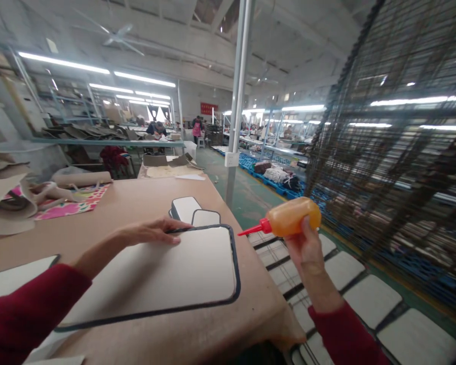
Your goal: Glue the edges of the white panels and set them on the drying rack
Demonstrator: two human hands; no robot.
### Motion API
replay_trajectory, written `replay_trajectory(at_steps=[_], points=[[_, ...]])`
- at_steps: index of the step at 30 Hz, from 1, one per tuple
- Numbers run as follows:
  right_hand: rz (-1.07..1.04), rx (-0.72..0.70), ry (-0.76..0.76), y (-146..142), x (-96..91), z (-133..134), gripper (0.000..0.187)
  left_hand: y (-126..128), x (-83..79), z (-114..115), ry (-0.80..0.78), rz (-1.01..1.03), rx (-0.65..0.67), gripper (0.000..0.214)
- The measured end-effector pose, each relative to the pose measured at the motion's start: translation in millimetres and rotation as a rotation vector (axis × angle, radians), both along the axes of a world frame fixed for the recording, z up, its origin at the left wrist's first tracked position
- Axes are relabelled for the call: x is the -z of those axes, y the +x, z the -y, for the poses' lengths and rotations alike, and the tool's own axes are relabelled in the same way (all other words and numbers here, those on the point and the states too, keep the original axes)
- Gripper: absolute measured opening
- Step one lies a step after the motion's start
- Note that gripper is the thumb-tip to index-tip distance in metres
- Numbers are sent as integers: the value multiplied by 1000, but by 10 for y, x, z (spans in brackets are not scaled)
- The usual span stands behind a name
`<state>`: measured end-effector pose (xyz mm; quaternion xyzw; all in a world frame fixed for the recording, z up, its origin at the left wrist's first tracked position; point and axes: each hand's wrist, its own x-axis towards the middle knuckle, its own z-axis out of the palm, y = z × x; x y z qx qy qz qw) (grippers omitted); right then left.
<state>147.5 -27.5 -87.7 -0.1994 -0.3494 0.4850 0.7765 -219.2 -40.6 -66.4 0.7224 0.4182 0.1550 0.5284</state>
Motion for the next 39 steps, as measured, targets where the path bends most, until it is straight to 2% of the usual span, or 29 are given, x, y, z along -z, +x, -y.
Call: replay_trajectory(at_steps=[2, 9, 22, 31, 39], points=[[40, -3, 41, -7, -52, -20, 44, 24, -59, 29, -8, 7, 37, 54], [115, -18, 98, -9, -106, -19, 40, 22, -154, 31, 9, -12, 27, 53], [212, -108, 134, -15, -124, 234, 54, -71, -85, -64, -87, 27, 60, 54], [228, -138, 151, -20, -186, 378, 58, -36, -154, -29, -113, 33, 88, 54], [232, -152, 120, -48, -202, 486, 69, -35, -185, 40, -107, 38, 12, 51]])
